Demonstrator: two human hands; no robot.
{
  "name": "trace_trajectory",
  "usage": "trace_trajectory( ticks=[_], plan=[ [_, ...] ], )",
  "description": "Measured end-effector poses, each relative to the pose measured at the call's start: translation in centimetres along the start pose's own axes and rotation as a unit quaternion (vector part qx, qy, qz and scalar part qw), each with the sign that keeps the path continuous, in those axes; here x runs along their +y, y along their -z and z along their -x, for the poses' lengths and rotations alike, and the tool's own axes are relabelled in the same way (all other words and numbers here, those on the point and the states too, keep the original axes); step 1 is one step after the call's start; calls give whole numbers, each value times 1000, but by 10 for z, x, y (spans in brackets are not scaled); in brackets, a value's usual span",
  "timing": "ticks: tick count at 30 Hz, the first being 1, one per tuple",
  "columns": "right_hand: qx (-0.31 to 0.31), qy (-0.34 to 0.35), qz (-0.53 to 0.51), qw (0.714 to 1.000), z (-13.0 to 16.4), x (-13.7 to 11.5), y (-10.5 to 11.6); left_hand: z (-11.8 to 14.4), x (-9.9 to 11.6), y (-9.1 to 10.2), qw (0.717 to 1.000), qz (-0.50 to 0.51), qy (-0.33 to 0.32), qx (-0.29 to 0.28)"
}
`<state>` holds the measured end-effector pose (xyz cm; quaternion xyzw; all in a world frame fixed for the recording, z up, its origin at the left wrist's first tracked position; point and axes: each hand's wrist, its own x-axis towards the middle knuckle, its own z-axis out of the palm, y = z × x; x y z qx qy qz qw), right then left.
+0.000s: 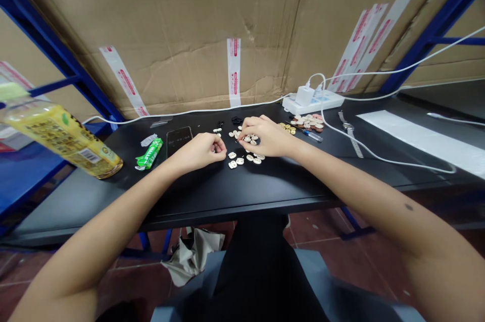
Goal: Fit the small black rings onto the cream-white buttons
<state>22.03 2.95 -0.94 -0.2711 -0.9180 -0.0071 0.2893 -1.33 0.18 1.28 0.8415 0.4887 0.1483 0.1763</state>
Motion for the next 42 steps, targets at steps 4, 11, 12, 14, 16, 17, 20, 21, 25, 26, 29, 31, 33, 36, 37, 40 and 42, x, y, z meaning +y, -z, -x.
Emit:
trace_trajectory(
  ticks=[4, 11, 12, 14, 16, 17, 20, 21, 25, 26, 29, 31, 33, 36, 37, 40, 42],
  plan=[
    [3, 17, -68, 998, 0, 1, -4, -1, 1, 0, 997, 77, -22, 21],
    [13, 40, -175, 984, -3, -3, -8, -4, 1, -5, 978, 202, -30, 28],
    [14, 39, -186, 982, -3, -4, -8, -4, 1, -6, 977, 209, -30, 26],
    [19, 33, -205, 978, -4, -5, -8, -5, 0, -7, 976, 216, -32, 20],
    [25, 27, -220, 975, -4, -5, -9, -5, -1, -8, 975, 218, -34, 18],
    [27, 25, -225, 974, -4, -5, -9, -5, -1, -9, 975, 219, -35, 20],
    [29, 20, -236, 971, -4, -5, -9, -5, -2, -9, 972, 232, -36, 17],
    [27, 17, -239, 970, -4, -5, -9, -5, -1, -9, 971, 238, -34, 15],
    [10, 5, -249, 968, -4, -6, -8, -4, 3, -8, 968, 249, -18, 14],
    [8, 3, -250, 968, -4, -6, -9, -4, 4, -8, 968, 250, -12, 16],
    [12, 3, -250, 968, -4, -7, -10, -3, 7, -8, 966, 257, -2, 21],
    [16, 2, -255, 967, -4, -7, -11, -3, 8, -8, 965, 260, -1, 20],
    [17, 4, -260, 965, -4, -7, -11, -3, 8, -8, 965, 260, -6, 16],
    [24, 9, -252, 967, -4, -7, -9, -2, 7, -3, 976, 216, -16, 36],
    [26, 12, -242, 970, -4, -6, -7, -1, 7, 0, 982, 178, -21, 56],
    [24, 26, -201, 979, -3, -4, -5, 2, 4, 13, 991, -7, -43, 125],
    [21, 29, -178, 983, -3, -2, -4, 4, 1, 21, 990, -86, -39, 104]
  ],
)
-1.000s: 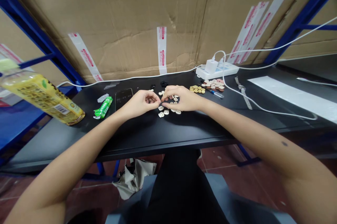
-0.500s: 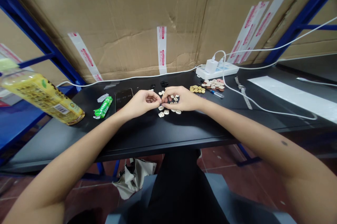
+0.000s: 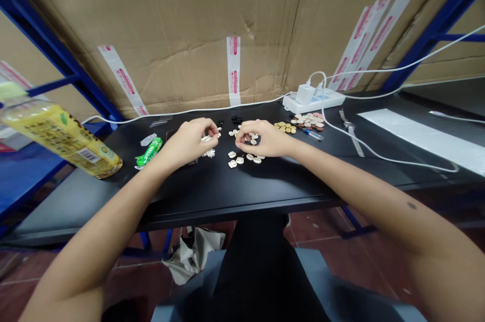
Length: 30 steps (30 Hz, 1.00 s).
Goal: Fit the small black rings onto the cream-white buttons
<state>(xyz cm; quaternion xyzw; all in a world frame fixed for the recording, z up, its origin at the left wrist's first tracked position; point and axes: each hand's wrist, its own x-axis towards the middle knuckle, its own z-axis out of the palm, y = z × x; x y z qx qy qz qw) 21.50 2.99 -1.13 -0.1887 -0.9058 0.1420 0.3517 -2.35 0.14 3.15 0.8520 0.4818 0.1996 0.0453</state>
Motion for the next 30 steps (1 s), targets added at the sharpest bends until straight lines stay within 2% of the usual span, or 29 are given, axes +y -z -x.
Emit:
trace_trajectory(
  ticks=[5, 8, 19, 30],
  plan=[
    [-2, 1, 24, 1000, 0, 2, 0, 2, -8, 8, 988, -86, 21, -126],
    [0, 6, 37, 999, 0, 2, 1, 3, -10, 7, 982, -94, 28, -159],
    [-17, -10, 56, 998, 1, 0, 2, 3, -14, 6, 980, -84, 56, -171],
    [-17, -8, 61, 998, 2, 2, 2, 0, -11, 5, 987, -83, 38, -133]
  ],
)
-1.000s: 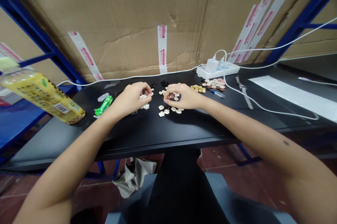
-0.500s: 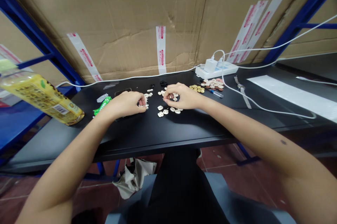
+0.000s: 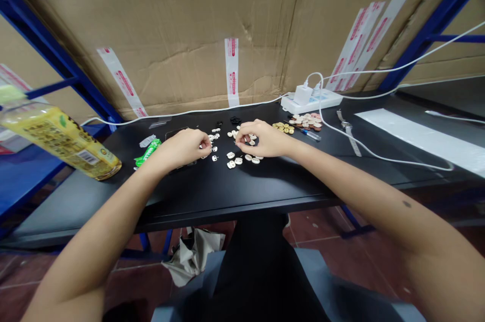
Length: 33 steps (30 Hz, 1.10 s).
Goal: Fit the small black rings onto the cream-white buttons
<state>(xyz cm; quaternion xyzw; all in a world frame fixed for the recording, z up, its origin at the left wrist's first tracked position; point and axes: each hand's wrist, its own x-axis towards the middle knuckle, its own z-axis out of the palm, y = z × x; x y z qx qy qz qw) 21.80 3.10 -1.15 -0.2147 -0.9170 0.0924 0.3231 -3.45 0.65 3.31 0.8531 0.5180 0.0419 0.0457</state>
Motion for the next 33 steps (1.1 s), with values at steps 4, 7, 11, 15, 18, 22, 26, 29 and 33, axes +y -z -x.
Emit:
trace_trajectory(
  ticks=[4, 7, 11, 15, 18, 22, 26, 29, 33],
  plan=[
    [-5, -5, 2, 1000, 0, 0, 1, 0, -8, 9, 996, -42, 26, 75],
    [-9, -7, -1, 1000, 0, 0, 1, 1, -16, 16, 982, -114, 95, 120],
    [-9, -4, -2, 1000, -1, 0, 2, 1, -28, 17, 978, -131, 130, 94],
    [-8, -1, 1, 1000, -1, 0, 1, -1, -37, 16, 984, -93, 140, 54],
    [-9, -2, 3, 1000, -1, 0, 1, -1, -40, 16, 987, -66, 139, 42],
    [-11, -2, 3, 1000, -1, 0, 2, -1, -38, 18, 987, -55, 146, 29],
    [-12, -2, 0, 1000, -1, 0, 2, 0, -34, 19, 984, -69, 164, 20],
    [-10, -2, -1, 1000, -1, 0, 2, 0, -33, 19, 984, -71, 165, 17],
    [-5, 0, -1, 1000, -1, 0, 2, 0, -35, 19, 982, -79, 163, 52]
  ],
)
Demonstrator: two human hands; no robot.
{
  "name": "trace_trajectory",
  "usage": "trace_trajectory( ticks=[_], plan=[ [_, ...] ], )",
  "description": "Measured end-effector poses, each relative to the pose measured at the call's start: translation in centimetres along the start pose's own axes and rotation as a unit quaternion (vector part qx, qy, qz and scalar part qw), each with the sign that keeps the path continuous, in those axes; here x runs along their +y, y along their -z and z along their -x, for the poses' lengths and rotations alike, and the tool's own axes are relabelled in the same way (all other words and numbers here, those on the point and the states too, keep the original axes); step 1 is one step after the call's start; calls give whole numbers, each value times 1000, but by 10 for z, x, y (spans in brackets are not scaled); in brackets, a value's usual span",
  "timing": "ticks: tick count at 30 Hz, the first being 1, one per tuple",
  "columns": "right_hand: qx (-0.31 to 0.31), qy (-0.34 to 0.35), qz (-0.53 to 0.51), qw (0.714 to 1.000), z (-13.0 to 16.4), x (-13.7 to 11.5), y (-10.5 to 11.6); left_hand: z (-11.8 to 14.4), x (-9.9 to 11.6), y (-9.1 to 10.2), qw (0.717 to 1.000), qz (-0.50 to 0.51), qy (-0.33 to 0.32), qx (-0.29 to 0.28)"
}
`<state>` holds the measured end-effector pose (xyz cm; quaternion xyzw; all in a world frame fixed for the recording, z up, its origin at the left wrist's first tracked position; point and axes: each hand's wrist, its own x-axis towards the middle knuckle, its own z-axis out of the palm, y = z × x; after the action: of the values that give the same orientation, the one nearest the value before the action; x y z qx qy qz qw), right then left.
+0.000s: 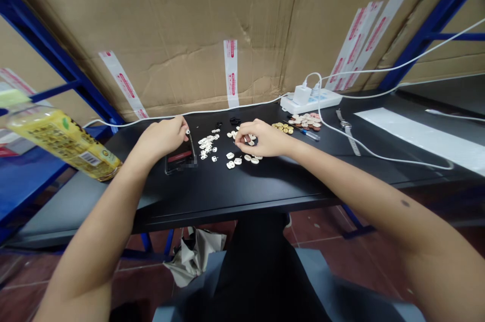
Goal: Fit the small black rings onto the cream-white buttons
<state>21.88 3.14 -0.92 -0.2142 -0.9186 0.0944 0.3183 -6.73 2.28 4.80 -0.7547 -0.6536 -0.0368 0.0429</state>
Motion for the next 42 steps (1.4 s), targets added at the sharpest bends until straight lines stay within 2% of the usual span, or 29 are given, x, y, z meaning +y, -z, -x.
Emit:
trace_trajectory(
  ticks=[5, 7, 9, 11, 14, 16, 22, 28, 31, 35, 42],
  plan=[
    [-6, -6, -1, 1000, 0, -1, 1, -1, 0, 0, 997, 58, -7, 56],
    [-11, -10, -2, 1000, 0, -1, 2, -1, 4, -2, 988, 128, -16, 85],
    [-16, -15, -4, 1000, 0, -1, 2, -1, 11, -5, 963, 250, -39, 90],
    [-15, -19, -8, 1000, 0, -2, 2, -1, 21, -10, 920, 379, -72, 66],
    [-7, -24, -17, 1000, 0, -3, 3, 3, 38, -20, 877, 471, -97, 7],
    [-7, -26, -18, 999, 0, -3, 4, 7, 47, -25, 869, 482, -110, -28],
    [-14, -37, -15, 999, -1, -1, 2, 15, 59, -33, 844, 514, -139, -67],
    [6, -2, -24, 1000, -1, 0, -1, 14, 63, -44, 830, 532, -149, -72],
    [10, 2, -29, 1000, -1, -1, 0, 13, 62, -49, 828, 538, -148, -55],
    [1, -9, -42, 999, -1, -2, 0, 13, 62, -49, 830, 535, -152, -38],
    [-25, -45, -58, 997, 1, -3, -1, 16, 64, -48, 836, 520, -170, -43]
  ],
)
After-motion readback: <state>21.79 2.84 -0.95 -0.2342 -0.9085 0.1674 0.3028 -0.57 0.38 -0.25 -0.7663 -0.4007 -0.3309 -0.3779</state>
